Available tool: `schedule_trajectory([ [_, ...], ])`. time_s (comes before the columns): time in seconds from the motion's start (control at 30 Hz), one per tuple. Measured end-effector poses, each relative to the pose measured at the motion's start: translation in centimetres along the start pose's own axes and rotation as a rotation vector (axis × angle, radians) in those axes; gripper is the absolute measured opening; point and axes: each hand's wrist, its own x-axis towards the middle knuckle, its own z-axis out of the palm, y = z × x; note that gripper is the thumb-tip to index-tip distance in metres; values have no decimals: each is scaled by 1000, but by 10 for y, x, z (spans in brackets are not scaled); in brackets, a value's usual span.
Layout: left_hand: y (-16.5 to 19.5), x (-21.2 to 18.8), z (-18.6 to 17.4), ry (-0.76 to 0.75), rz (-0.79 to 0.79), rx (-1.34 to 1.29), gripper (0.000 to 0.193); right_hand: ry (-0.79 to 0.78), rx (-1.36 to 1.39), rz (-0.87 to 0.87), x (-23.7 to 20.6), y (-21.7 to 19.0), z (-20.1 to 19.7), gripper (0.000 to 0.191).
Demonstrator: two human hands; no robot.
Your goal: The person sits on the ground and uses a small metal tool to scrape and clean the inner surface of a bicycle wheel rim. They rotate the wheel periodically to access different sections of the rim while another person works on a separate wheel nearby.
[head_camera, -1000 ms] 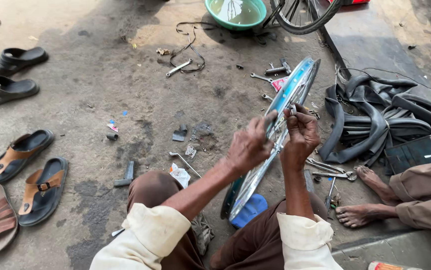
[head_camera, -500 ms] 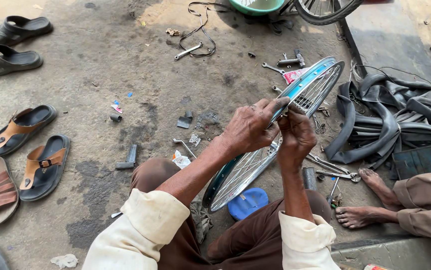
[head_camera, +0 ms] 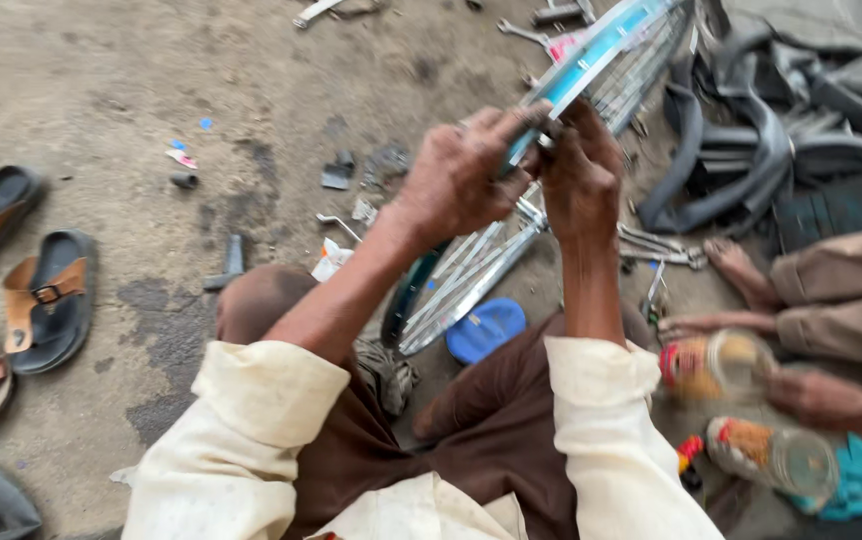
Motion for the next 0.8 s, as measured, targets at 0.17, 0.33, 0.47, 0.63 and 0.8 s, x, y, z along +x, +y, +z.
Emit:
schedule_trajectory([
  [0.17,-2,-5,-5,-24,64,37,67,-207,-114,73,7,-17,-4,52],
  [0.33,4,-1,-7,-34,39,40,63,-146,-251,-28,3,-16,-9,48],
  [0.47,2,3,-4,-32,56,59,61,-102,-312,-51,1,-13,-11,45],
  [0.63,-4,3,-2,-86,57,119,72,-75,-305,-108,1,-14,-8,42],
  [0.8,-1,-11,4,-188,-9,75,105,-75,-452,-184,3,-27,-15,35],
])
